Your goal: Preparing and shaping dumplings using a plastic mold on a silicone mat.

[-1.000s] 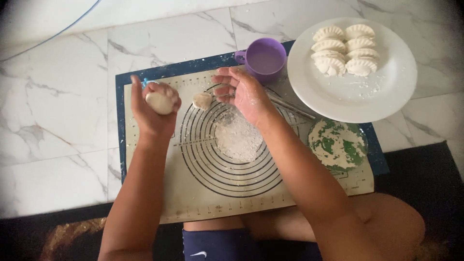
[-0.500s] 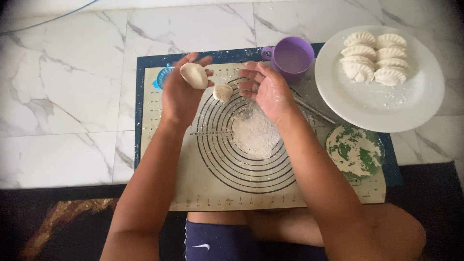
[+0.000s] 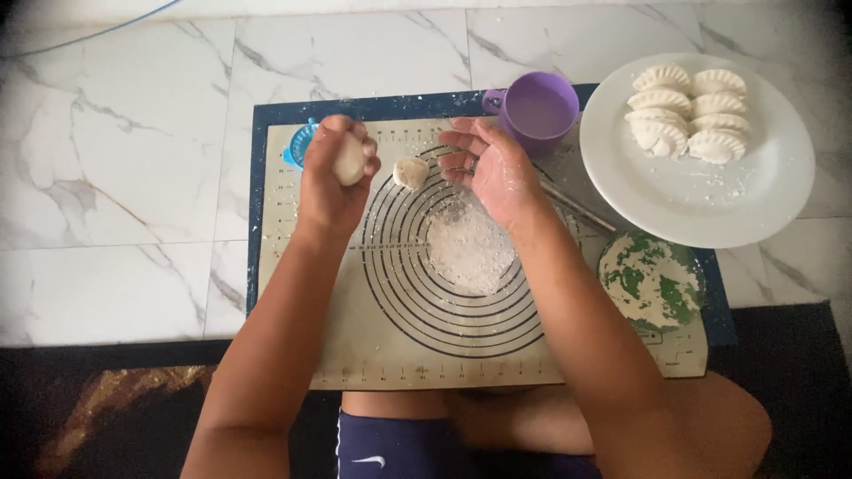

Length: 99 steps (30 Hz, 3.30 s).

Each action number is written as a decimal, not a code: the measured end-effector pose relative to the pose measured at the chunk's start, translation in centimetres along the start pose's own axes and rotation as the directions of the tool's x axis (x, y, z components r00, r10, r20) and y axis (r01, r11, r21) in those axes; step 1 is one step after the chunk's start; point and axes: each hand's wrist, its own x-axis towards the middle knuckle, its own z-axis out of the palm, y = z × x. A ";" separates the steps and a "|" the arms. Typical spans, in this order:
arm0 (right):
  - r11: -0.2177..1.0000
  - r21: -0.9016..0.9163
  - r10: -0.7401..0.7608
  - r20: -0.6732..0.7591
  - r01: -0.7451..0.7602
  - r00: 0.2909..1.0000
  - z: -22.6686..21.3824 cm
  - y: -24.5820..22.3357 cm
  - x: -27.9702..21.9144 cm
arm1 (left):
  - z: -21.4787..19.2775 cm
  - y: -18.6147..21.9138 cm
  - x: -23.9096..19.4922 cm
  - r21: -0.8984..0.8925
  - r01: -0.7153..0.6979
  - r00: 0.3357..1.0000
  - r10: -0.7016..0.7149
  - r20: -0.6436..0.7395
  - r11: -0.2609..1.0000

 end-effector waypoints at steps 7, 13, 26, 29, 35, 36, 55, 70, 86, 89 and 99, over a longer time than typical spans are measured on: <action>1.000 0.010 0.004 -0.011 -0.004 1.000 0.4 -0.2 -0.3 | 2.7 0.7 -1.3 0.245 -0.033 0.992 0.061 -0.110 0.969; 1.000 0.021 -0.013 -0.002 0.013 1.000 -0.3 -0.1 0.2 | 2.1 0.9 -1.2 0.152 -0.040 0.997 0.050 -0.060 0.988; 1.000 0.024 -0.019 -0.001 0.019 1.000 -0.2 -0.1 0.1 | 0.3 0.5 0.2 -0.060 0.004 0.999 -0.006 -0.035 0.998; 1.000 0.020 -0.004 0.008 0.004 1.000 -0.1 -0.1 0.0 | -0.5 0.4 0.6 -0.159 -0.010 0.996 -0.004 -0.087 0.987; 1.000 0.013 0.010 0.010 -0.011 1.000 0.3 -0.2 0.1 | -1.0 0.8 0.6 0.023 -0.019 1.000 0.019 0.002 1.000; 1.000 0.003 0.011 0.013 -0.011 1.000 0.4 -0.2 -0.1 | -0.1 0.9 0.2 0.069 -0.010 0.995 0.017 -0.097 0.998; 1.000 -0.004 -0.003 0.019 0.004 1.000 0.0 0.3 0.1 | 1.9 0.7 -0.2 0.104 0.082 0.977 -0.059 -0.204 0.991; 0.998 -0.041 -0.038 -0.009 0.038 0.999 0.1 0.1 -0.2 | 1.1 1.5 -0.5 0.176 0.079 0.910 0.001 -0.414 0.981; 0.999 -0.011 -0.045 -0.023 0.045 0.999 -0.5 0.1 -0.2 | 0.6 0.6 0.2 0.002 0.200 0.967 -0.197 -0.159 0.980; 0.998 0.023 -0.052 -0.017 0.052 0.999 -0.4 -0.1 -0.2 | 0.6 0.8 0.2 -0.043 0.189 0.951 -0.194 -0.241 0.981; 0.999 0.007 -0.049 -0.017 0.049 0.999 -0.7 0.4 0.0 | 1.6 0.4 -0.6 0.083 0.087 0.952 -0.058 -0.301 0.993</action>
